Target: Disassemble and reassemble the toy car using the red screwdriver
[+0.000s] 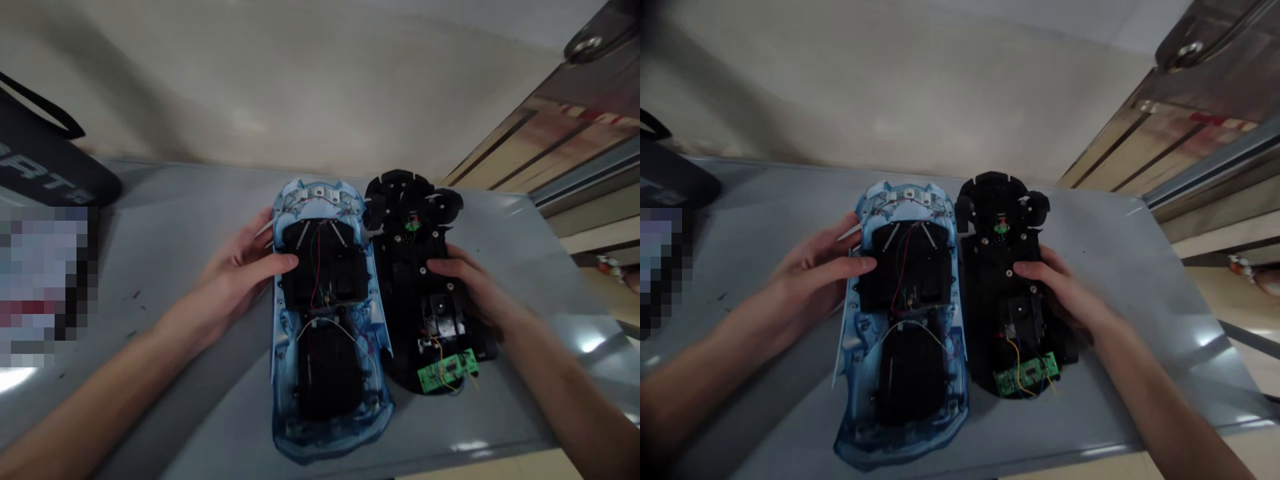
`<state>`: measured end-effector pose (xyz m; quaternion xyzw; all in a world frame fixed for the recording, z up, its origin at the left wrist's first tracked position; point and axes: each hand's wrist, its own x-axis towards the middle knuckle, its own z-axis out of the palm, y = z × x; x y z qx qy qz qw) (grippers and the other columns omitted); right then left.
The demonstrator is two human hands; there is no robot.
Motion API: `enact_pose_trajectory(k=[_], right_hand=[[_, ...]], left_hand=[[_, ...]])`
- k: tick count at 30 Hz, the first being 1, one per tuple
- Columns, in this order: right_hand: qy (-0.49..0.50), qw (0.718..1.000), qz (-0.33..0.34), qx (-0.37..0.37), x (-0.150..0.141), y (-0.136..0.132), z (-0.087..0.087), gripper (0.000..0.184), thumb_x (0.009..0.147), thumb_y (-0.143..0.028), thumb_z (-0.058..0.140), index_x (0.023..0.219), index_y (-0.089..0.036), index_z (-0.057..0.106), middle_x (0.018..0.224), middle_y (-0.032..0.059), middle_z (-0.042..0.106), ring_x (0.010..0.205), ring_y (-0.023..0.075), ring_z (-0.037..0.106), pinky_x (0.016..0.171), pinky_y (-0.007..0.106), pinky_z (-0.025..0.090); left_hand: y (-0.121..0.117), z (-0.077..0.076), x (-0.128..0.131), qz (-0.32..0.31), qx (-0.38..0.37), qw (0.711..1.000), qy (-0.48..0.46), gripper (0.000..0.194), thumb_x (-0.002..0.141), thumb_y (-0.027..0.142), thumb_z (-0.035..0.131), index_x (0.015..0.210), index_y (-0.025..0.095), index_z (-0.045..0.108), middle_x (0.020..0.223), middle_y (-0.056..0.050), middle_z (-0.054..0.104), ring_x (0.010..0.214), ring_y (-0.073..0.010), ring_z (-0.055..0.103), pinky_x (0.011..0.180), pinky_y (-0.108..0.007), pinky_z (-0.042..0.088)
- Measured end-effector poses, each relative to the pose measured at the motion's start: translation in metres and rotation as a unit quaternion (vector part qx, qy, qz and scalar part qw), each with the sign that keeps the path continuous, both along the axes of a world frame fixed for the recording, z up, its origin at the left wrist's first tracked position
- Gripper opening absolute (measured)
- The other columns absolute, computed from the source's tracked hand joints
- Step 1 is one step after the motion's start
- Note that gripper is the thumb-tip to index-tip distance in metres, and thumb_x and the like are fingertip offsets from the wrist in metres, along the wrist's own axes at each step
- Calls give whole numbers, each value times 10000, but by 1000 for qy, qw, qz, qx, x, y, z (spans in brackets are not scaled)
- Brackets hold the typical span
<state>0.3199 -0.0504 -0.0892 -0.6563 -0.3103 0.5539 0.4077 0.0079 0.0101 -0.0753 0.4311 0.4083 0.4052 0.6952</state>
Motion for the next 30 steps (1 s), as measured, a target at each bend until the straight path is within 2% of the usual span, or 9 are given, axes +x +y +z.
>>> enact_pose_trajectory(k=[3,7,12,16,21,30], right_hand=[[28,999,-28,-23,-2,1,1,477,677,-417,893,1104,-290,721,978,8,772,830,229,725,655,326,599],[19,999,-24,-21,-2,1,2,536,650,-429,894,1132,-280,713,1003,28,776,827,244,732,614,334,597],[12,1000,-7,11,-2,2,3,446,675,-424,873,1063,-268,717,939,6,759,773,197,705,615,302,593],[8,1000,-6,12,-4,2,5,410,665,-412,869,1027,-280,730,932,-6,755,782,192,697,615,295,600],[7,999,5,36,-2,2,5,288,692,-388,838,946,-287,748,936,3,755,766,191,693,610,300,609],[13,998,9,60,-2,4,3,279,715,-362,819,936,-246,694,836,-19,722,706,177,677,580,287,607]], left_hand=[[0,2,3,-4,-7,1000,-16,588,845,142,798,1405,217,637,1483,-57,702,1420,-336,611,1256,-533,436],[0,2,5,-7,-11,1000,-24,535,805,102,783,1314,219,669,1412,-31,748,1379,-315,648,1252,-506,449],[-2,5,9,-10,8,1000,-18,577,826,63,723,1377,219,648,1395,-22,757,1376,-309,656,1253,-531,453],[-3,7,13,-10,14,1000,-5,507,835,21,681,1317,181,676,1320,-26,784,1369,-323,659,1255,-580,442],[-7,13,18,-12,38,999,23,522,874,-66,559,1340,140,672,1300,-25,777,1419,-295,618,1277,-543,412],[-7,14,20,-17,54,998,38,546,877,-109,483,1329,124,681,1293,-26,781,1455,-292,587,1267,-513,445]])
